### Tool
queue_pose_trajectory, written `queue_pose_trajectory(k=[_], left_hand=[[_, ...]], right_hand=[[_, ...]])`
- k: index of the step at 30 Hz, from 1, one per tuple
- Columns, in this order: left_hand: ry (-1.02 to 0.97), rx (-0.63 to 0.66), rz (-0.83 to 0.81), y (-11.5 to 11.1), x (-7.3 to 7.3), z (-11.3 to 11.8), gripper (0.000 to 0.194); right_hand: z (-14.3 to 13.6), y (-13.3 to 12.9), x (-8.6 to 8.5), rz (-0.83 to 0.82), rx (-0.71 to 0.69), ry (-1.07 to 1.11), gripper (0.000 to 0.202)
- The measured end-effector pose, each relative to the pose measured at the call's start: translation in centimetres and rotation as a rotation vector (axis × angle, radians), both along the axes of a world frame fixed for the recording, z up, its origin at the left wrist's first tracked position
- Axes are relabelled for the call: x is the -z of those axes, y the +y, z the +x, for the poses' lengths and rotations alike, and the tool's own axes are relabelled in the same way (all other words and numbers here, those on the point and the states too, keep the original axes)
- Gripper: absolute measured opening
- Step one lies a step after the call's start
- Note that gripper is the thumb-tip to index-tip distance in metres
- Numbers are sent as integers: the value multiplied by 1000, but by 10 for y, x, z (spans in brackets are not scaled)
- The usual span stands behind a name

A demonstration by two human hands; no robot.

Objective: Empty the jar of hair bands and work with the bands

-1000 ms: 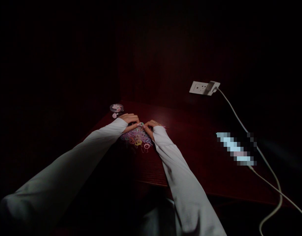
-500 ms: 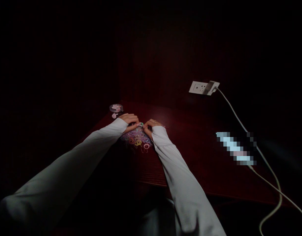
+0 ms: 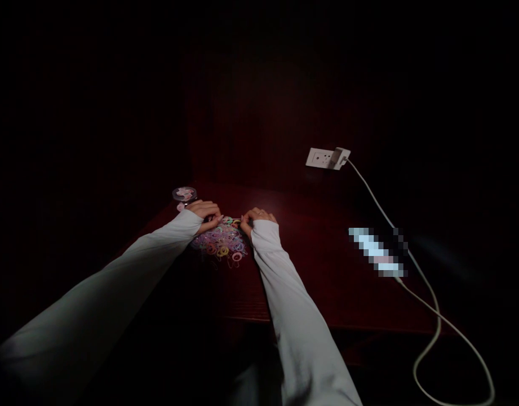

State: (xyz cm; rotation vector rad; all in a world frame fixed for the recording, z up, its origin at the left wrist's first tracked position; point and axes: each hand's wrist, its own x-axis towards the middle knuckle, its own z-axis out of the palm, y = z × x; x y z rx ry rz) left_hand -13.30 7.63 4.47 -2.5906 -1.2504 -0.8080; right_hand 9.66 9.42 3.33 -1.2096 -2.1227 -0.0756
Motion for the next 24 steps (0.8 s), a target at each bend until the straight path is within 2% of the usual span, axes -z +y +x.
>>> queue_pose_trajectory(k=[4,9,12,15,18,24], left_hand=[[-1,-1,1,-2,0,6,27],[82,46,-46,0,1,14,23],[79,50,-45,2,2,9,25],[62,26,-18,2,1,4,28],[68,-5,2,-1,0,2,28],[43,-55,30,-3,2,0,26]], right_hand=[[-1,-6,-4,3,5,-13,16],[-5,-7,-5,-87,-193,-28,15],[-4,-3,-3,-116,-233,42,23],[-1,5,1,-87,-189,80,29],[7,14,4,2,-74,95,32],[58,31,10,110,45,54,41]])
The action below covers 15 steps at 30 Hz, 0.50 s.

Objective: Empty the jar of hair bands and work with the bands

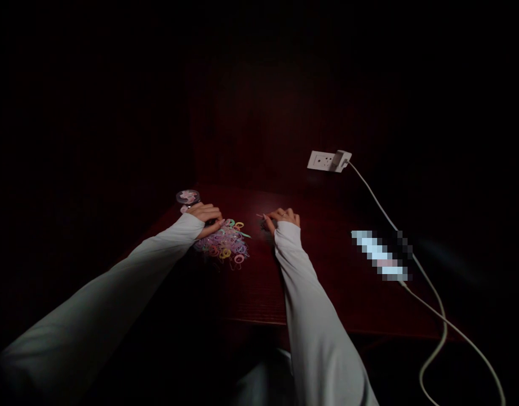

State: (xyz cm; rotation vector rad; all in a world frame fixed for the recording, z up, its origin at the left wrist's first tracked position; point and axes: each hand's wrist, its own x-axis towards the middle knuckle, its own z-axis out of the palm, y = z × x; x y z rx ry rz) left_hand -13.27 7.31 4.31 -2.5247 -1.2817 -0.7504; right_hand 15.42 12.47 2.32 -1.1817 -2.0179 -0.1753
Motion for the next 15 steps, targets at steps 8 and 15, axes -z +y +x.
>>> queue_pose_trajectory(k=[8,15], left_hand=[[-17,4,5,4,2,-3,29],[-4,10,4,9,5,-8,28]], right_hand=[[30,4,4,-100,142,36,35],[22,0,0,-179,168,-15,32]])
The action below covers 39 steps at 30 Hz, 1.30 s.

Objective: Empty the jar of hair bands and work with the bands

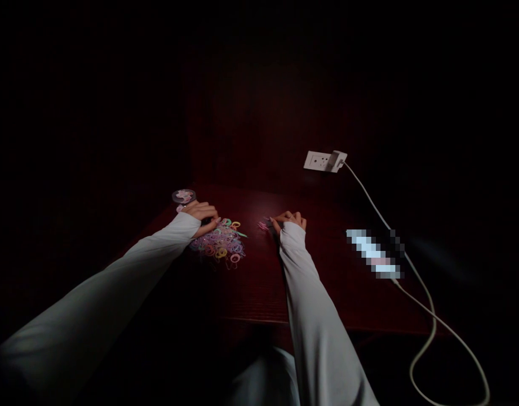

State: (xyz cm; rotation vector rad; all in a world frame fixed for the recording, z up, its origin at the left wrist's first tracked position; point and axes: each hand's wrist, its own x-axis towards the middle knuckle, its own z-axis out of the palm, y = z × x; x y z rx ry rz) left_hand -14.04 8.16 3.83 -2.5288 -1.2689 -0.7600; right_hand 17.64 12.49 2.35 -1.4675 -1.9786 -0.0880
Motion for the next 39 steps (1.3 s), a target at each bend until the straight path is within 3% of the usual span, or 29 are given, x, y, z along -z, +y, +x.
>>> queue_pose_trajectory(k=[8,33,39], left_hand=[[-35,-26,36,-3,-2,2,26],[-40,-52,61,3,6,2,24],[-32,-33,65,1,5,1,25]], right_hand=[[-4,-6,-4,-67,55,-96,34],[-7,-11,-6,-124,25,-60,35],[-13,-16,-12,-142,133,-94,35]])
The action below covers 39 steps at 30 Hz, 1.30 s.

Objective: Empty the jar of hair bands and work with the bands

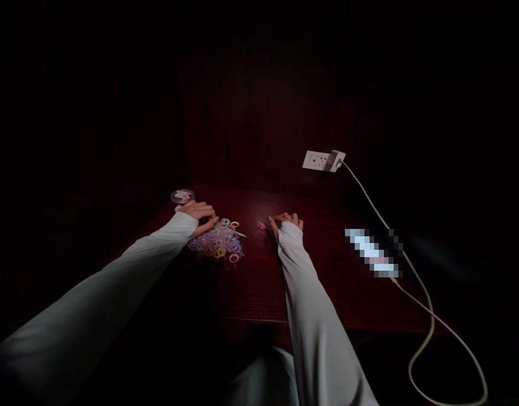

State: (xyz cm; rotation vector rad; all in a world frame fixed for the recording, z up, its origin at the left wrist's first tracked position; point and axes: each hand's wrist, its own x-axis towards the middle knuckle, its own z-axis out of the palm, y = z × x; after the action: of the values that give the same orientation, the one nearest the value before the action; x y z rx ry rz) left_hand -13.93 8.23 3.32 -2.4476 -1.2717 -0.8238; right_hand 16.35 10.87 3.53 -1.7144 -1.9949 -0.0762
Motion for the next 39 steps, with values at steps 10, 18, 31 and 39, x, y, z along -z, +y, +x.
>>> queue_pose_trajectory(k=[10,18,31,39], left_hand=[[-7,8,52,-1,-4,-2,32],[-19,-29,88,-5,-10,-6,33],[-113,-164,33,-22,-17,-12,21],[-25,204,-266,-32,-18,-12,68]], right_hand=[[5,-2,-4,-166,132,-22,38],[8,12,12,-63,83,57,29],[-54,-15,-7,105,-551,241,25],[-83,-24,-1,-20,-637,51,27]])
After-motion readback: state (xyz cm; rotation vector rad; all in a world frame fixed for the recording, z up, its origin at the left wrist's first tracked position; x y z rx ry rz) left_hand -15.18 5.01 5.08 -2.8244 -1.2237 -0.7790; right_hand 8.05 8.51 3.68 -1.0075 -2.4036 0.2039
